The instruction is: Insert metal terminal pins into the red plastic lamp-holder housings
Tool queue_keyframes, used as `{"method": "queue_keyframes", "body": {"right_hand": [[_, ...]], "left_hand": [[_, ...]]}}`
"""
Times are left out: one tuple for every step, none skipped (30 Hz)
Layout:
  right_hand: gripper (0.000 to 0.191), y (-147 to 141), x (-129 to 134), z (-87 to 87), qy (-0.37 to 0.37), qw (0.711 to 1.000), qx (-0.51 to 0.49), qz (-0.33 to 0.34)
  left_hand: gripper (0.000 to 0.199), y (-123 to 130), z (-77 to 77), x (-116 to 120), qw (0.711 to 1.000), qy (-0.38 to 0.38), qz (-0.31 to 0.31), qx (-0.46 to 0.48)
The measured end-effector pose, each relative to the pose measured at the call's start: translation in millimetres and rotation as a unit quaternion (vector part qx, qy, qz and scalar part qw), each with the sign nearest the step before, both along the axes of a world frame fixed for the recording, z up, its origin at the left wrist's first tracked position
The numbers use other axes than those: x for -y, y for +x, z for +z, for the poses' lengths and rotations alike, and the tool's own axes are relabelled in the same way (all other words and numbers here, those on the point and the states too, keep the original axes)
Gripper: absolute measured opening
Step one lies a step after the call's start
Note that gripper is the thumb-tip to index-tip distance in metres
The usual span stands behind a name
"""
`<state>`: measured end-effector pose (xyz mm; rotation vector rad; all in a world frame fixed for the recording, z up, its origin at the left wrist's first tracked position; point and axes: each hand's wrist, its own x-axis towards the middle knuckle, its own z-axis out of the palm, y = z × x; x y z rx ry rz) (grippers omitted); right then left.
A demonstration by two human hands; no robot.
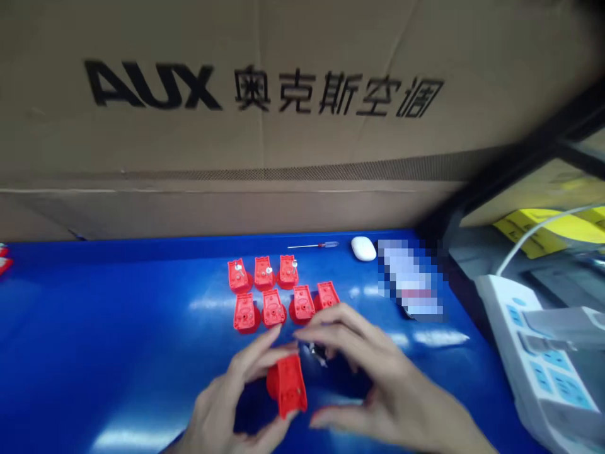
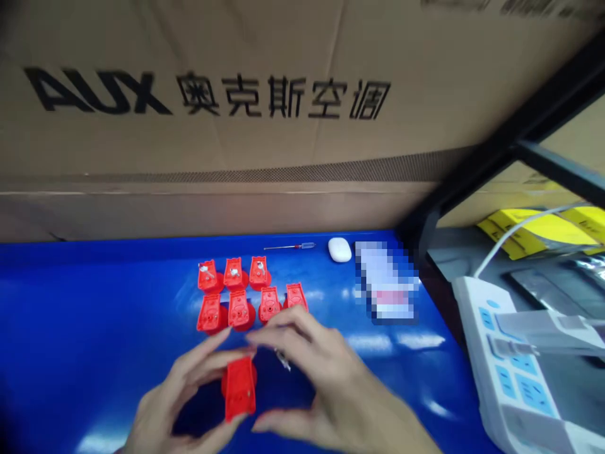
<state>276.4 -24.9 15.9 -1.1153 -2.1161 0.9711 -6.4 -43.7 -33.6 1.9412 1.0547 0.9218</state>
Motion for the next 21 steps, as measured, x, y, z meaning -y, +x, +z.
{"method": "queue_keyframes", "body": {"right_hand": [[0.078, -7, 4, 0.4, 0.009, 1.0, 0.001, 0.013], [0.075, -12, 7, 0.6, 0.004, 1.0, 0.009, 0.027], [0.069, -17, 9, 0.3, -0.005, 0.999, 0.019, 0.034], [0.065, -21, 11, -0.7, 0.006, 0.999, 0.021, 0.029], [0.061, -23, 12, -2.7, 0.023, 0.999, 0.019, 0.03], [0.059, -24, 13, -5.7, 0.04, 0.999, 0.016, 0.033], [0.059, -25, 13, -9.5, 0.066, 0.997, 0.006, 0.033], [0.061, -24, 14, -13.6, 0.08, 0.996, -0.001, 0.038], [0.064, -23, 13, -17.3, 0.088, 0.996, -0.007, 0.034], [0.065, -21, 12, -20.0, 0.094, 0.995, -0.016, 0.033], [0.067, -19, 10, -21.0, 0.099, 0.994, -0.028, 0.029], [0.067, -16, 7, -20.0, 0.106, 0.993, -0.041, 0.022], [0.066, -12, 2, -16.9, 0.114, 0.992, -0.057, 0.01], [0.065, -8, -4, -12.1, 0.119, 0.99, -0.071, -0.012], [0.06, -3, -11, -6.0, 0.123, 0.988, -0.078, -0.042], [0.056, 2, -21, 0.6, 0.122, 0.985, -0.084, -0.089], [0.054, 7, -31, 6.9, 0.111, 0.981, -0.076, -0.14], [0.052, 12, -42, 12.0, 0.111, 0.977, -0.06, -0.175], [0.049, 17, -54, 15.4, 0.112, 0.972, -0.036, -0.204], [0.046, 20, -66, 16.5, 0.106, 0.971, -0.018, -0.213], [0.045, 23, -78, 15.2, 0.095, 0.974, -0.009, -0.208]], "left_hand": [[0.093, -1, -3.8, 0, 1.0, -0.01, -0.008, 0.013], [0.094, -3, -7.6, 1, 0.999, -0.029, -0.024, 0.026], [0.096, -4, -11.2, 1, 0.997, -0.049, -0.033, 0.048], [0.098, -5, -14.4, 2, 0.995, -0.064, -0.033, 0.067], [0.099, -5, -17.2, 2, 0.994, -0.071, -0.026, 0.084], [0.1, -5, -19.4, 3, 0.992, -0.074, -0.021, 0.1], [0.1, -4, -21.1, 3, 0.991, -0.071, -0.015, 0.113], [0.1, -3, -22.3, 3, 0.99, -0.066, -0.011, 0.123], [0.099, -1, -23.0, 3, 0.99, -0.057, -0.011, 0.131], [0.099, 1, -23.3, 3, 0.99, -0.045, -0.012, 0.136], [0.1, 3, -23.2, 3, 0.99, -0.033, -0.016, 0.135], [0.101, 5, -22.8, 2, 0.991, -0.018, -0.018, 0.135], [0.103, 6, -22.0, 2, 0.991, -0.003, -0.018, 0.134], [0.104, 8, -21.0, 2, 0.991, 0.011, -0.016, 0.131], [0.106, 8, -19.7, 1, 0.991, 0.025, -0.012, 0.129], [0.107, 9, -18.1, 1, 0.992, 0.038, -0.008, 0.124], [0.107, 9, -16.4, 2, 0.992, 0.049, -0.004, 0.116], [0.106, 9, -14.6, 2, 0.992, 0.062, 0.001, 0.108], [0.103, 9, -12.8, 2, 0.992, 0.073, 0.005, 0.099], [0.1, 10, -11.2, 3, 0.992, 0.084, 0.009, 0.091], [0.097, 10, -9.7, 3, 0.992, 0.092, 0.012, 0.083]]}}
